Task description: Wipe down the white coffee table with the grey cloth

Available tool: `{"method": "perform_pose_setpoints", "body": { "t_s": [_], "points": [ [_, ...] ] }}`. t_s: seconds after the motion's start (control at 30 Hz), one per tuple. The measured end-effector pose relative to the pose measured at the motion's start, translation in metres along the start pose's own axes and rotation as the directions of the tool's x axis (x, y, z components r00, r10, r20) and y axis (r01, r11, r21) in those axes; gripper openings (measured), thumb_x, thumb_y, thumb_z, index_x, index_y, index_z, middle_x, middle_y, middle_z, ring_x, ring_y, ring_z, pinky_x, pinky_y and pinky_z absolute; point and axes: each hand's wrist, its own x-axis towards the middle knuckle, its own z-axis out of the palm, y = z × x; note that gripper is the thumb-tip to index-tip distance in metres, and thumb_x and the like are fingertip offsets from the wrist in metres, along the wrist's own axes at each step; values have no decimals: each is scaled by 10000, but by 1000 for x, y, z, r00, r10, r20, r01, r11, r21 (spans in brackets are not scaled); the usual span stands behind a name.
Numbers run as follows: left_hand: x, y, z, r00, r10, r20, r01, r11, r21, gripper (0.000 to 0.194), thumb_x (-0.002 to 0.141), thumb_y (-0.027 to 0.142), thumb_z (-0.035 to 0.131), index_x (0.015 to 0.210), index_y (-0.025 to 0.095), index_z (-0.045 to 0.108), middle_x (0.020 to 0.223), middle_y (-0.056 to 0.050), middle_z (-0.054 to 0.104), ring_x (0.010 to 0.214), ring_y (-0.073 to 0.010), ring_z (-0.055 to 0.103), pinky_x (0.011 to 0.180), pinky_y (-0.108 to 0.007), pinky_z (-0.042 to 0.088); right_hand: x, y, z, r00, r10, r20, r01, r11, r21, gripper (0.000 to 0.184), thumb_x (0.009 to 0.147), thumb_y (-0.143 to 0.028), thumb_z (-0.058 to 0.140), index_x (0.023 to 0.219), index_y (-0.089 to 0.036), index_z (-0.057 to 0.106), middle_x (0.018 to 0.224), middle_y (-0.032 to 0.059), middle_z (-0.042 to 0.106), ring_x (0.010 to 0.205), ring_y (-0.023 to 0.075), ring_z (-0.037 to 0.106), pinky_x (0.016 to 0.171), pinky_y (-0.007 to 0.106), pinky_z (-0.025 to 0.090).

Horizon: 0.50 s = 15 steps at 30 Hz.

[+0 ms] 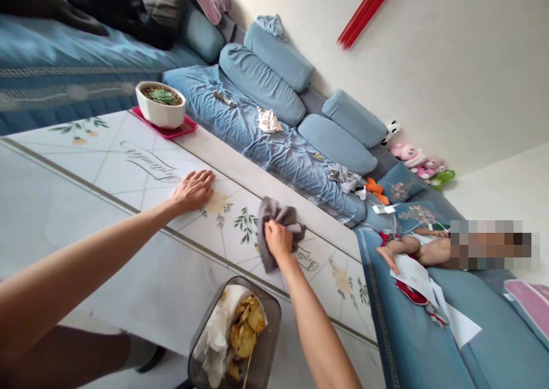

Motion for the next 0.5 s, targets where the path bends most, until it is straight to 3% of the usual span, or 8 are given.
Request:
{"method": "perform_pose_setpoints", "body": {
  "t_s": [0.07,0.13,0.2,0.27,0.3,0.37,0.5],
  "points": [
    [0,-2,3,1000,1,5,-1,1000,13,659,1102,303,332,1669,71,576,1805,-229,524,1713,-342,449,1421,-551,310,-37,2,-2,996,-50,72,50,999,-3,312,1223,-402,610,1040,-264,820,1072,67,849,1013,235,805,792,268,472],
    [0,-2,4,1000,10,0,-10,999,31,658,1106,301,336,1674,63,566,1803,-235,523,1715,-347,446,1420,-553,309,-66,28,-11,991,15,135,-8,999,-50,292,1197,-340,613,1040,-248,842,1054,87,852,981,252,814,783,280,488],
    [0,0,4,1000,22,-11,-21,999,50,642,1107,297,344,1658,65,577,1795,-242,529,1705,-355,456,1402,-561,329,-72,63,-24,973,162,163,-140,981,-137,327,1180,-254,552,1083,-178,855,1009,163,842,909,296,820,764,316,504],
    [0,2,2,999,28,-18,-27,997,68,625,1109,289,341,1636,66,594,1788,-248,534,1690,-359,471,1380,-567,354,-54,79,-35,946,288,152,-252,943,-216,420,1181,-197,446,1111,-100,849,992,242,823,901,335,823,770,348,521],
    [0,4,0,999,27,-18,-25,997,73,622,1110,286,335,1628,64,598,1786,-252,535,1685,-359,477,1373,-568,361,-42,76,-37,938,315,145,-276,932,-236,461,1183,-177,399,1119,-82,845,1010,263,818,926,342,826,784,354,527],
    [0,5,-2,1000,18,-10,-17,997,69,623,1112,289,334,1627,60,599,1788,-253,532,1683,-358,479,1372,-568,364,-22,47,-36,947,282,155,-244,943,-226,485,1196,-161,370,1135,-106,848,1075,246,827,996,317,829,818,335,523],
    [-1,2,-3,1000,10,21,-10,999,30,649,1102,290,341,1664,58,569,1810,-235,514,1715,-346,447,1416,-566,317,-22,-26,-21,975,59,214,-33,992,-123,396,1260,-362,492,1170,-245,859,1144,107,854,1104,236,810,890,268,496]
  ]
}}
